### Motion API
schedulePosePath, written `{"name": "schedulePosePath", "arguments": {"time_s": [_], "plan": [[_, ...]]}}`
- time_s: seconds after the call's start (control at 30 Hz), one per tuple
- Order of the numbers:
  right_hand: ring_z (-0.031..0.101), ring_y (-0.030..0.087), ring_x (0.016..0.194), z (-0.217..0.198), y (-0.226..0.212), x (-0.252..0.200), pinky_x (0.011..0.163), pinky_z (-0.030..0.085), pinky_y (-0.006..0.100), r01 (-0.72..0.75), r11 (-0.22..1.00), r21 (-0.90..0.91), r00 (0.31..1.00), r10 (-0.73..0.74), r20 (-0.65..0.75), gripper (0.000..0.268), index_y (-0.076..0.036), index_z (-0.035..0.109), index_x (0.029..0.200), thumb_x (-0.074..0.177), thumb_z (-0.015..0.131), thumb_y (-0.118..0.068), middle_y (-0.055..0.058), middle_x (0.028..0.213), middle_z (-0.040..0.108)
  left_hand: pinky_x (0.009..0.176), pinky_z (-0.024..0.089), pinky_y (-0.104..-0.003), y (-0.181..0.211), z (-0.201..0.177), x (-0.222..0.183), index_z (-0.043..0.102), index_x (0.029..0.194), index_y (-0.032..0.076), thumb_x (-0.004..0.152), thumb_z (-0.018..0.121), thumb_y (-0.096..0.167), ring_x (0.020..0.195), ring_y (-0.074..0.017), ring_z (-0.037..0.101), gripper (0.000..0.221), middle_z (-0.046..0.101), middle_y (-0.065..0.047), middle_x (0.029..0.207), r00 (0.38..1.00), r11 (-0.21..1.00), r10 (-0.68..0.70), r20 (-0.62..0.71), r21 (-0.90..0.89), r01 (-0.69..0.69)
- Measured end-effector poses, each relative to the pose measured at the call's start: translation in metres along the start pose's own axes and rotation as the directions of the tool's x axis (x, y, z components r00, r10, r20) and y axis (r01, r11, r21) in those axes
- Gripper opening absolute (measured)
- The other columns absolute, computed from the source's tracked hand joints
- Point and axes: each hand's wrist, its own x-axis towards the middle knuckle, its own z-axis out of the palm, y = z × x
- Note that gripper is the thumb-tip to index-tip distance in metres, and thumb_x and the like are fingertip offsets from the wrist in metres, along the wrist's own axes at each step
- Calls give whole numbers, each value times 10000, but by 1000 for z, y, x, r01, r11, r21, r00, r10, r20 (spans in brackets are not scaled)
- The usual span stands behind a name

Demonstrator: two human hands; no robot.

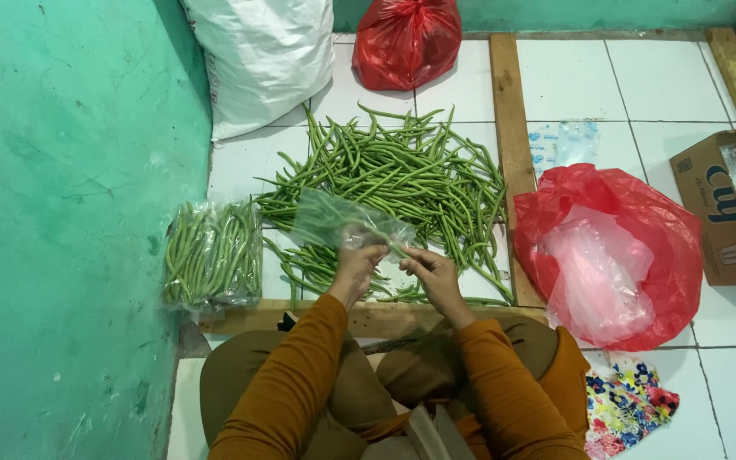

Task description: Packing green beans into small plastic bags from a pile on the floor

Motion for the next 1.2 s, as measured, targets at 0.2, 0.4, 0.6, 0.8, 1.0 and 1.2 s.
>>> {"name": "schedulePosePath", "arguments": {"time_s": [0.2,0.4,0.6,0.8,1.0,1.2], "plan": [[656,173,878,-9,6,2,747,564,309,78,993,-92,987,-90,-133,210,-11,792,1001,848,885,-122,121,904,660,673,617,-375,-46,0,9,765,1095,-2,684,911,-4,840,-182,680,436,728,-140,946,989,923,-2,145,381,-54],[514,223,1213,-17,27,5,975,518,320,30,1000,4,986,-29,-162,179,15,769,962,843,851,-91,131,1317,502,845,656,-417,-28,20,-21,567,1352,9,637,945,-63,959,-253,683,811,650,-156,1117,946,946,-76,314,321,-30],[534,38,730,-11,18,5,649,494,200,-109,989,96,972,126,-199,263,-25,761,920,732,938,-78,-8,729,588,765,634,-393,-60,-10,12,755,1135,74,674,903,1,864,-233,715,489,731,-143,974,950,903,-171,262,428,45],[572,50,635,-12,6,7,569,493,182,-113,985,130,980,132,-150,311,-12,724,861,650,953,-8,43,686,637,796,641,-415,-26,-5,20,646,1259,235,949,711,196,1012,-286,752,318,756,-124,1161,960,987,-125,249,-64,145],[711,148,690,-19,28,14,673,602,275,-174,967,187,985,170,36,256,26,772,985,757,882,-8,117,737,717,901,606,-428,-27,-25,44,627,1092,254,945,755,287,1039,-276,740,198,758,-101,1150,996,994,-42,84,-94,50],[736,186,736,-26,28,13,705,607,300,-196,958,209,980,186,69,266,48,758,1028,795,859,-32,150,782,745,749,630,-403,-34,-17,39,516,1189,186,845,873,182,844,-224,729,496,712,-25,1013,990,993,-109,88,52,105]]}}
